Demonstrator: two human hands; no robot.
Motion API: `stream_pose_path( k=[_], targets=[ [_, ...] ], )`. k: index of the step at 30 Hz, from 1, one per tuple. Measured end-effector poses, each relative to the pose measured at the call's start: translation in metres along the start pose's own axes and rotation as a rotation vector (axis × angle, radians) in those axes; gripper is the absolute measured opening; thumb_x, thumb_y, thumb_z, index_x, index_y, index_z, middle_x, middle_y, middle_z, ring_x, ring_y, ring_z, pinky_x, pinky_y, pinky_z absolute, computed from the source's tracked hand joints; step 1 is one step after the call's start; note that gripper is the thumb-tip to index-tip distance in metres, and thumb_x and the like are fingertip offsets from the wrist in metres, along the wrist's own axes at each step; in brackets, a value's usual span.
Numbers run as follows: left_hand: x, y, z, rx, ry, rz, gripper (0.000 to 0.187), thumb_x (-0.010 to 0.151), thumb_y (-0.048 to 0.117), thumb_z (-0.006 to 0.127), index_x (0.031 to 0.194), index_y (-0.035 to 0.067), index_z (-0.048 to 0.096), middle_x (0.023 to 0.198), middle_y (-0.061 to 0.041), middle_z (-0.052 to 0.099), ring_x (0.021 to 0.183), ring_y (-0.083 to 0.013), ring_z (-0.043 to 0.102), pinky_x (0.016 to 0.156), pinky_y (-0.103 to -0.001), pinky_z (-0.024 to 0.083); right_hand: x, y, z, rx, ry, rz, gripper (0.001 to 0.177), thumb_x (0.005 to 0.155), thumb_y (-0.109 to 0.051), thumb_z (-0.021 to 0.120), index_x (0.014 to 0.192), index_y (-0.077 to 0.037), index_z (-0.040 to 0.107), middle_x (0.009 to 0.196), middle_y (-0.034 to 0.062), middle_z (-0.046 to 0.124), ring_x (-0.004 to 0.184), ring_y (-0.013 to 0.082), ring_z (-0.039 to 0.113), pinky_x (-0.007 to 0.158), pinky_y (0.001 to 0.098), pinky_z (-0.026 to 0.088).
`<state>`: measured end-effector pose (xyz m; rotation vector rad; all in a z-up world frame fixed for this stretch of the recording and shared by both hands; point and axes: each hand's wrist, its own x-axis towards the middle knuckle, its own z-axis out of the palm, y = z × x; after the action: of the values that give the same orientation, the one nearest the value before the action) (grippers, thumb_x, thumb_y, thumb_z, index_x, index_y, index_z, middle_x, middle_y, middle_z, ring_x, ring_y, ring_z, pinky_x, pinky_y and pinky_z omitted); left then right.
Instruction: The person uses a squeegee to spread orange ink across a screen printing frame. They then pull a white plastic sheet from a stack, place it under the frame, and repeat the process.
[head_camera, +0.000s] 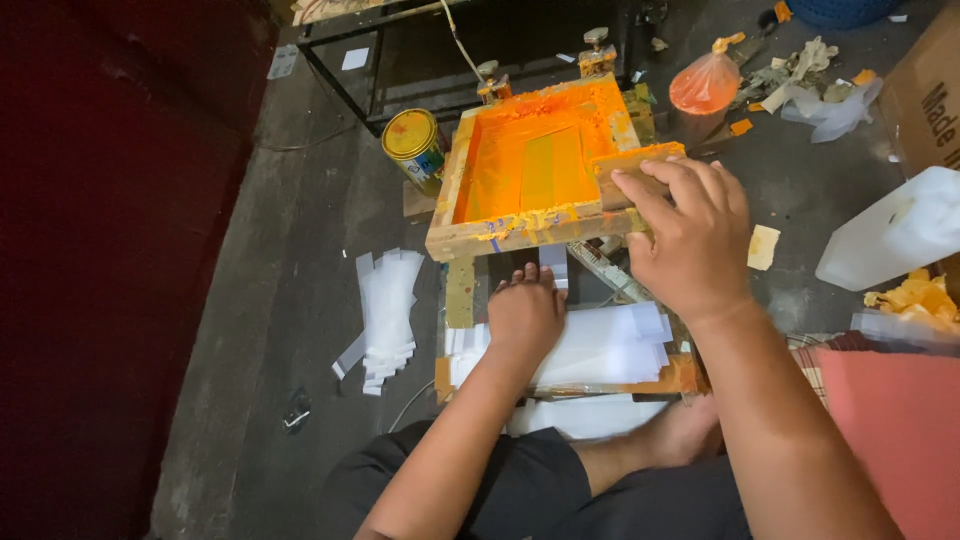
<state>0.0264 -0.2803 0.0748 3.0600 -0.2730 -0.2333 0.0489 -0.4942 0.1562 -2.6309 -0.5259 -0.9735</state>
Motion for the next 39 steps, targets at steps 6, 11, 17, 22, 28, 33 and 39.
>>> stream_pose_path(
  k=[6, 11, 17, 22, 28, 33, 39],
  targets=[
    [-0.009, -0.007, -0.025, -0.247, -0.004, -0.091, 0.049, 0.093, 0.036, 0.058, 0.139, 0.022, 0.064, 0.122, -0.016, 0.073, 0.111, -0.0390, 0.071, 0.094, -0.057, 0.055, -0.001, 0.000, 0.001, -0.003, 0.008, 0.000, 0.066, 0.069, -0.010, 0.087, 0.133, -0.020, 0.076, 0.128, 0.0070, 0.066, 0.131, 0.0314, 0.059, 0.114, 0.0578, 0.040],
    [-0.020, -0.066, -0.054, -0.470, 0.235, -0.288, 0.035, 0.094, 0.041, 0.058, 0.109, 0.016, 0.079, 0.093, -0.017, 0.077, 0.095, -0.0435, 0.072, 0.082, -0.055, 0.056, -0.002, 0.006, 0.008, 0.029, 0.025, -0.022, 0.071, 0.065, -0.009, 0.088, 0.134, -0.020, 0.075, 0.126, 0.0074, 0.066, 0.129, 0.0332, 0.060, 0.111, 0.0583, 0.043],
    [-0.072, -0.100, -0.097, -1.330, 0.503, -0.489, 0.036, 0.096, 0.016, 0.059, 0.126, -0.001, 0.069, 0.119, -0.021, 0.070, 0.111, -0.0336, 0.065, 0.102, -0.041, 0.049, -0.003, 0.006, 0.010, 0.028, 0.052, -0.018, 0.072, 0.064, -0.008, 0.088, 0.135, -0.020, 0.077, 0.126, 0.0077, 0.067, 0.128, 0.0354, 0.062, 0.112, 0.0569, 0.044],
    [-0.064, -0.131, -0.063, -2.090, 0.311, -0.562, 0.058, 0.096, 0.034, 0.052, 0.148, 0.007, 0.053, 0.149, -0.016, 0.054, 0.137, -0.0388, 0.052, 0.115, -0.045, 0.035, -0.005, -0.001, 0.003, 0.035, 0.035, -0.014, 0.072, 0.064, -0.004, 0.088, 0.134, -0.018, 0.078, 0.126, 0.0089, 0.067, 0.126, 0.0369, 0.062, 0.109, 0.0558, 0.046],
    [-0.053, -0.113, -0.067, -2.131, 0.167, -0.436, 0.063, 0.093, 0.022, 0.049, 0.154, 0.004, 0.043, 0.137, -0.017, 0.055, 0.120, -0.0310, 0.059, 0.104, -0.040, 0.050, -0.003, -0.006, -0.003, -0.013, 0.026, -0.080, 0.067, 0.070, 0.001, 0.072, 0.136, -0.012, 0.076, 0.133, 0.0126, 0.068, 0.124, 0.0378, 0.061, 0.098, 0.0547, 0.054],
    [-0.050, -0.115, -0.055, -2.370, -0.022, -0.247, 0.077, 0.087, 0.034, 0.060, 0.158, 0.014, 0.039, 0.146, -0.016, 0.055, 0.132, -0.0382, 0.056, 0.116, -0.048, 0.039, -0.006, -0.006, -0.003, -0.004, 0.002, -0.099, 0.069, 0.069, 0.004, 0.073, 0.137, -0.009, 0.076, 0.131, 0.0162, 0.067, 0.120, 0.0391, 0.061, 0.101, 0.0519, 0.058],
    [-0.049, -0.129, -0.035, -2.490, -0.047, -0.087, 0.069, 0.094, 0.034, 0.056, 0.157, 0.009, 0.040, 0.145, -0.013, 0.055, 0.125, -0.0327, 0.059, 0.114, -0.047, 0.043, -0.020, -0.002, 0.001, -0.167, -0.041, -0.082, 0.072, 0.066, -0.006, 0.085, 0.137, -0.021, 0.078, 0.132, 0.0069, 0.069, 0.121, 0.0330, 0.065, 0.084, 0.0444, 0.062]
  ],
)
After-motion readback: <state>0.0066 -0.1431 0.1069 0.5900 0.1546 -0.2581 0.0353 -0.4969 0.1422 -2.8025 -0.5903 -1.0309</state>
